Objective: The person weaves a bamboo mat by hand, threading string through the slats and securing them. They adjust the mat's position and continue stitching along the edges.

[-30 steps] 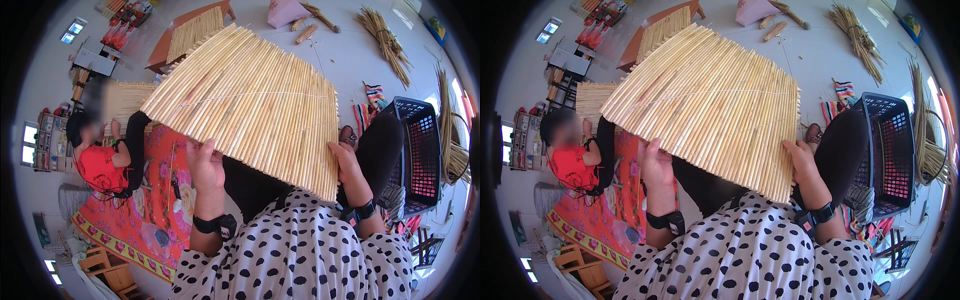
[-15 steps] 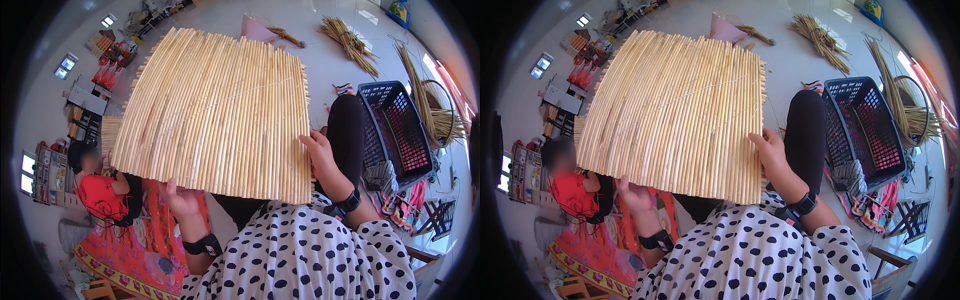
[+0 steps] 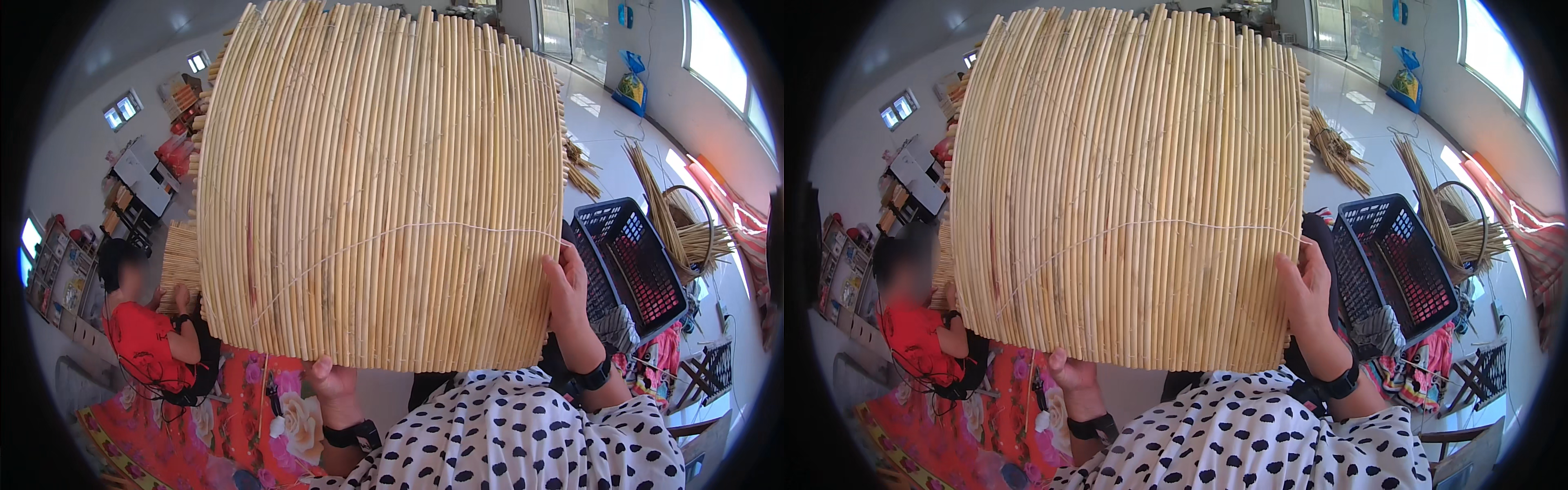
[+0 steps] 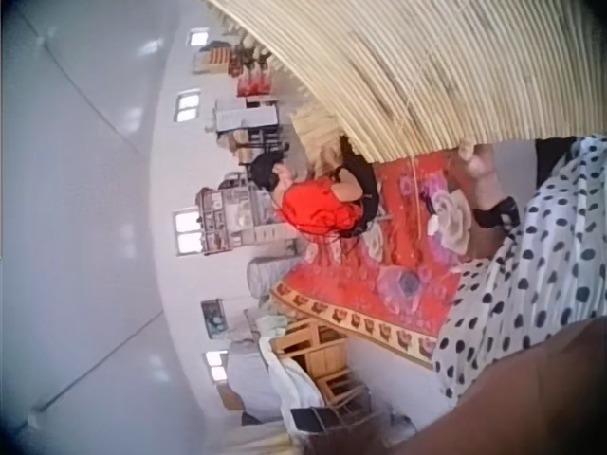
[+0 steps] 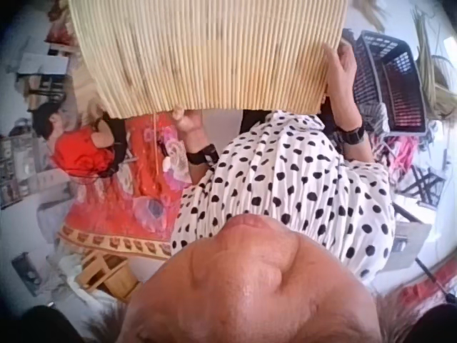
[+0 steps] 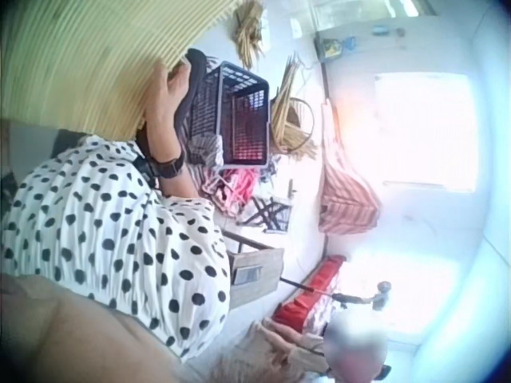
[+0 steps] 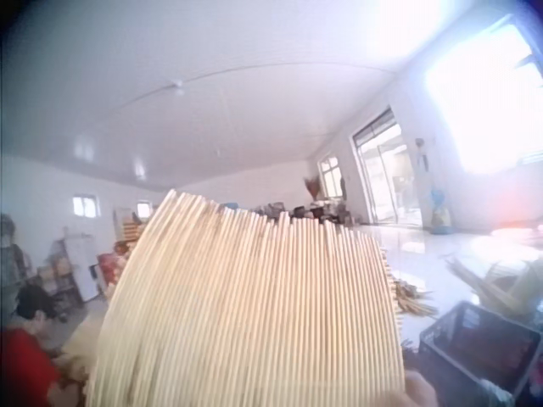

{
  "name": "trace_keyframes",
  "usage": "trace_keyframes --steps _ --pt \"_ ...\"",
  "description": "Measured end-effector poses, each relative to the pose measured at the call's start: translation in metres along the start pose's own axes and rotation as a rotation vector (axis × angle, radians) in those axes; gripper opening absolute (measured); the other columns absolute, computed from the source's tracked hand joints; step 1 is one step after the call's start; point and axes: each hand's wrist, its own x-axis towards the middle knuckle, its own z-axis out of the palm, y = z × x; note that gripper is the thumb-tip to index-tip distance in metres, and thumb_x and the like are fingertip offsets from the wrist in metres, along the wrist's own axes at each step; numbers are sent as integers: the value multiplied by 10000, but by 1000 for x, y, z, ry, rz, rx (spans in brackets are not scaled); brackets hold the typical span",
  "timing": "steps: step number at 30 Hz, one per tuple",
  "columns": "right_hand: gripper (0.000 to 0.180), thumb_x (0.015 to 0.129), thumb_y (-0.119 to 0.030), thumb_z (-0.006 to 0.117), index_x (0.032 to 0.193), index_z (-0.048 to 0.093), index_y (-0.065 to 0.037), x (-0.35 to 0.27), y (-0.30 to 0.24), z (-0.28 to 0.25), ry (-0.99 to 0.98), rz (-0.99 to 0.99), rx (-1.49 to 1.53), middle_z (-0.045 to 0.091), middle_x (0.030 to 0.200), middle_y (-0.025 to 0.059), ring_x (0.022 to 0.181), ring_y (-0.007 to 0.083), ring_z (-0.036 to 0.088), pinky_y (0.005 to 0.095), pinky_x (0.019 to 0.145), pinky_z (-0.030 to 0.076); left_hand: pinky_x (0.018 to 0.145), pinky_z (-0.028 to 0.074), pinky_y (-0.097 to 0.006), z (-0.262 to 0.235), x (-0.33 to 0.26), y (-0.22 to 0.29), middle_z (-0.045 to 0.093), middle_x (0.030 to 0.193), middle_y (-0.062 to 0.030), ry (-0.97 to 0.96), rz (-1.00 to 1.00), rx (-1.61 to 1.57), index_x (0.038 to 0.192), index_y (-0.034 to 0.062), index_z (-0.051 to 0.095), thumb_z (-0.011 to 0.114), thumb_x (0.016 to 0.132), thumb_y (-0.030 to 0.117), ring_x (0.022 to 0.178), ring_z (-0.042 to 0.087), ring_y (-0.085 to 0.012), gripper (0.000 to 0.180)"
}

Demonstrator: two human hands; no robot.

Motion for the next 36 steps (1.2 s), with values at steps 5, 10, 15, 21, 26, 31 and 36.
trace_keyframes --steps 5,10,15,21,26,31,36 --pt "325 919 -128 537 1192 491 42 -11 -20 -21 54 -30 16 601 1058 90 966 116 567 268 881 437 1037 425 -453 8 -7 -23 519 1302 -87 -23 -40 -24 1365 51 418 622 664 58 1192 519 -271 730" --pt "364 925 -151 533 1222 490 55 -17 -34 -25 110 -35 -5 595 1098 101 1004 126 557 268 907 424 1080 378 -470 -10 -7 -38 479 1378 -130 -98 -106 -124 1417 5 333 622 740 71 1253 482 -283 740" --pt "359 939 -205 526 1192 528 50 -15 -21 -40 148 -23 -17 611 1065 86 970 114 551 265 890 418 1098 358 -470 -15 -5 -44 468 1392 -134 -107 -138 -110 1422 0 333 628 753 76 1267 468 -283 735" --pt "513 987 -421 419 1246 514 11 -7 3 -50 94 13 17 641 1087 98 918 131 620 258 791 488 1083 378 -451 -14 -12 -34 486 1357 -104 -23 -192 -27 1393 35 385 637 707 66 1259 464 -273 732" --pt "611 983 -535 357 1229 520 0 11 20 -52 94 171 63 642 1073 90 931 151 614 299 840 476 1077 381 -438 3 -17 -21 492 1343 -79 70 -219 68 1381 56 410 644 698 56 1254 464 -255 722" --pt "560 1006 -479 360 1198 571 3 29 27 -56 133 232 151 673 984 70 828 100 617 255 764 476 1073 377 -437 16 -22 -34 501 1331 -66 65 -280 97 1386 69 403 636 721 14 1245 472 -249 707" --pt "598 989 -510 385 1233 539 13 29 47 -60 165 408 161 659 1044 94 892 142 624 292 802 488 1015 434 -451 16 -23 -36 508 1315 -70 128 -432 145 1382 75 399 617 737 10 1198 512 -248 684"
